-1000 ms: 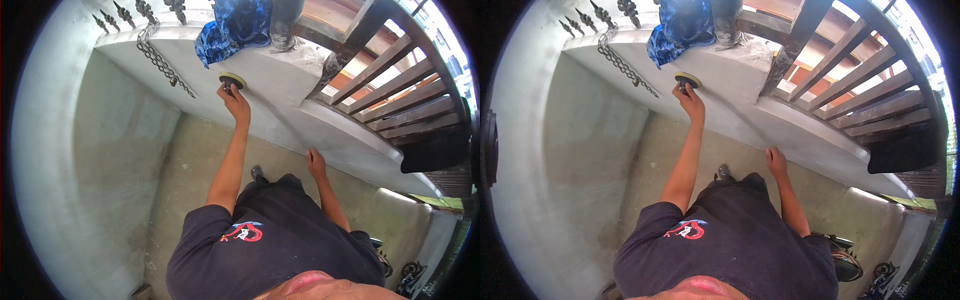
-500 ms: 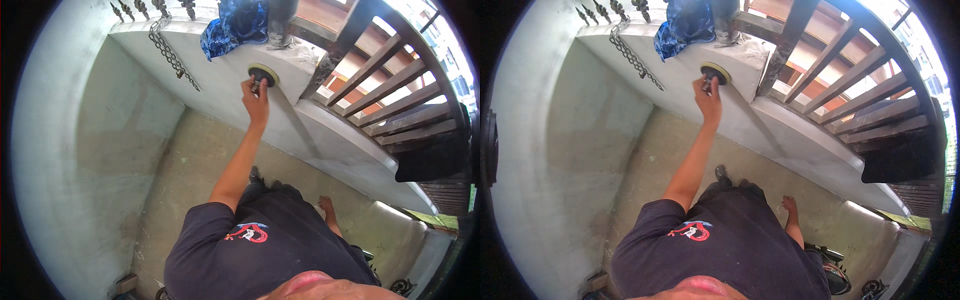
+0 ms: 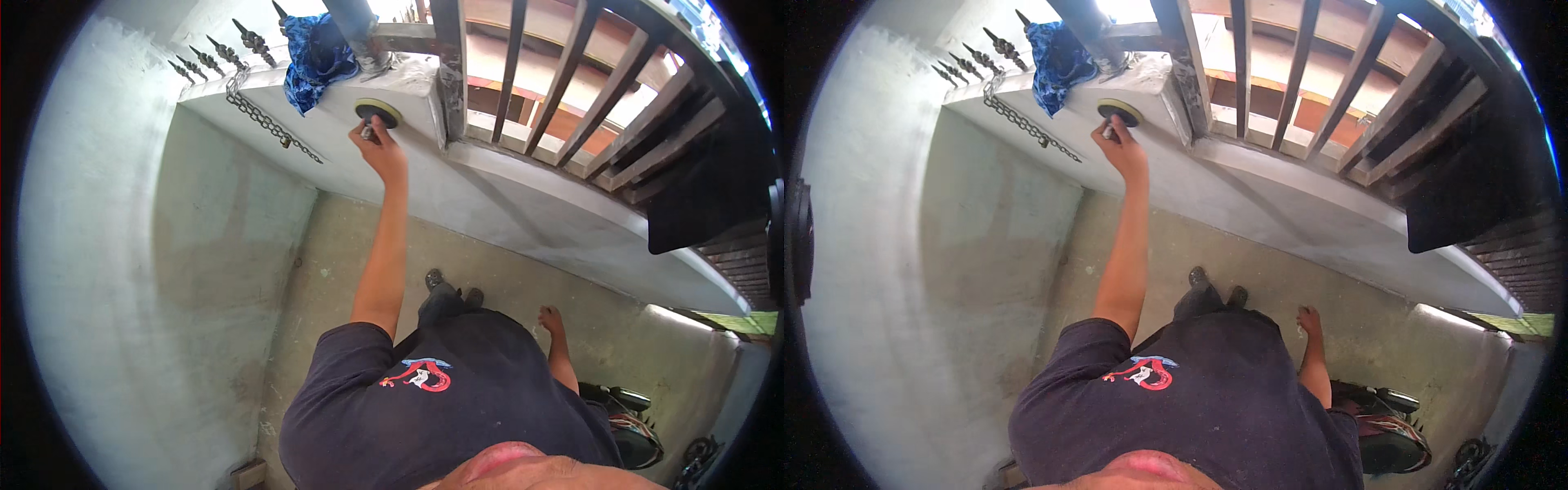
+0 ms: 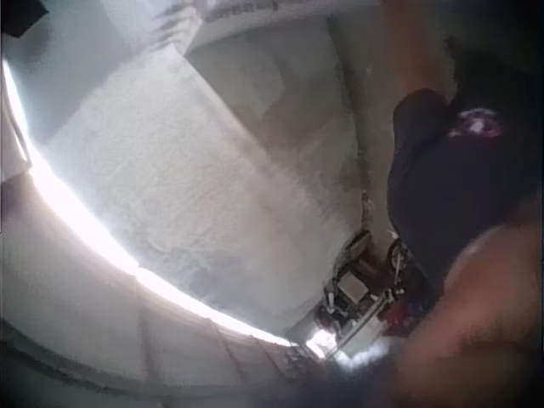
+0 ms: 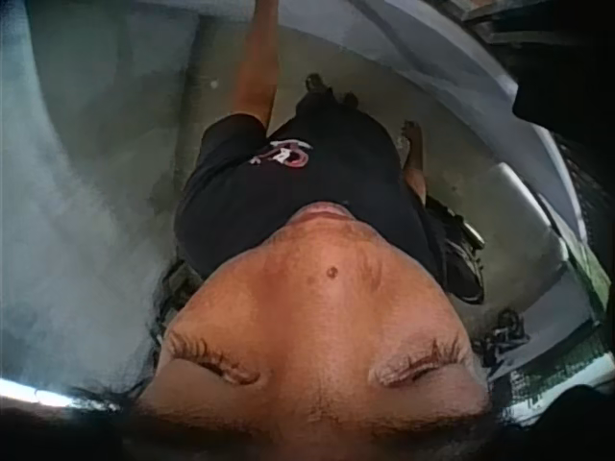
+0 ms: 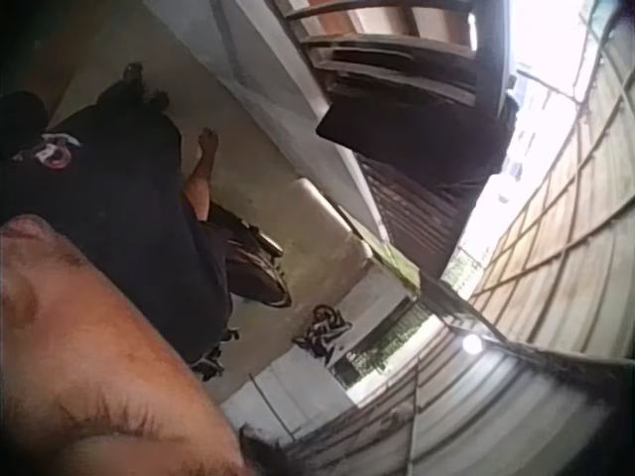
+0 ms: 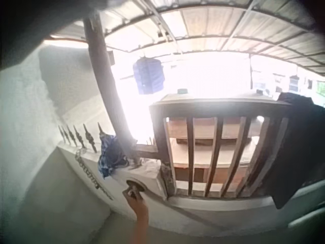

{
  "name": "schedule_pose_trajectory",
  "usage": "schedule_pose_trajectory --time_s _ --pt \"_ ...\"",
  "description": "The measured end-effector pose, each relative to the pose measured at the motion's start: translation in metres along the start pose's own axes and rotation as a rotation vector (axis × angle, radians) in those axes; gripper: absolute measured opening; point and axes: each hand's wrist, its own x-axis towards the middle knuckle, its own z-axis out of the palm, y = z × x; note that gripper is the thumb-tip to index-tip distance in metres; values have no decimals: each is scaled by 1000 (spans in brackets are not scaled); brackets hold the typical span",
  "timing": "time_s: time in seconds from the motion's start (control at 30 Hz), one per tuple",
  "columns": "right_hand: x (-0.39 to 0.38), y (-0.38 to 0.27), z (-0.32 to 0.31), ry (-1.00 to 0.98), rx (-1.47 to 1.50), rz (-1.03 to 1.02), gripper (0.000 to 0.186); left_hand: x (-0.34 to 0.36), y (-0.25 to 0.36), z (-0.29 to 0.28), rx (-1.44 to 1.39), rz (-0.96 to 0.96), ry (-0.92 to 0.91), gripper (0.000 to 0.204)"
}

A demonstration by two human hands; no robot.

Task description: The person sands a balcony ledge using a hand sanding pad, then carries a wooden block and the sanding pad across the room. The person sets down the block, sits on it, and sands the lower wall with the sanding pad.

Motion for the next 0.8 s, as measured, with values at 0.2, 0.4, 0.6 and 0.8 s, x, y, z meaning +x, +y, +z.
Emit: schedule_pose_trajectory --time_s 0.2,0.4,0.6,0.8 --pt "-51 101 -12 15 119 396 35 -44 14 20 -29 62 -89 34" --pt "-53 112 -8 29 136 306 35 -18 19 21 -50 92 38 35" --pt "-25 86 -3 80 188 251 37 -53 9 29 42 90 -19 38" --pt "2 78 -17 118 199 115 34 -30 0 23 41 22 92 43"
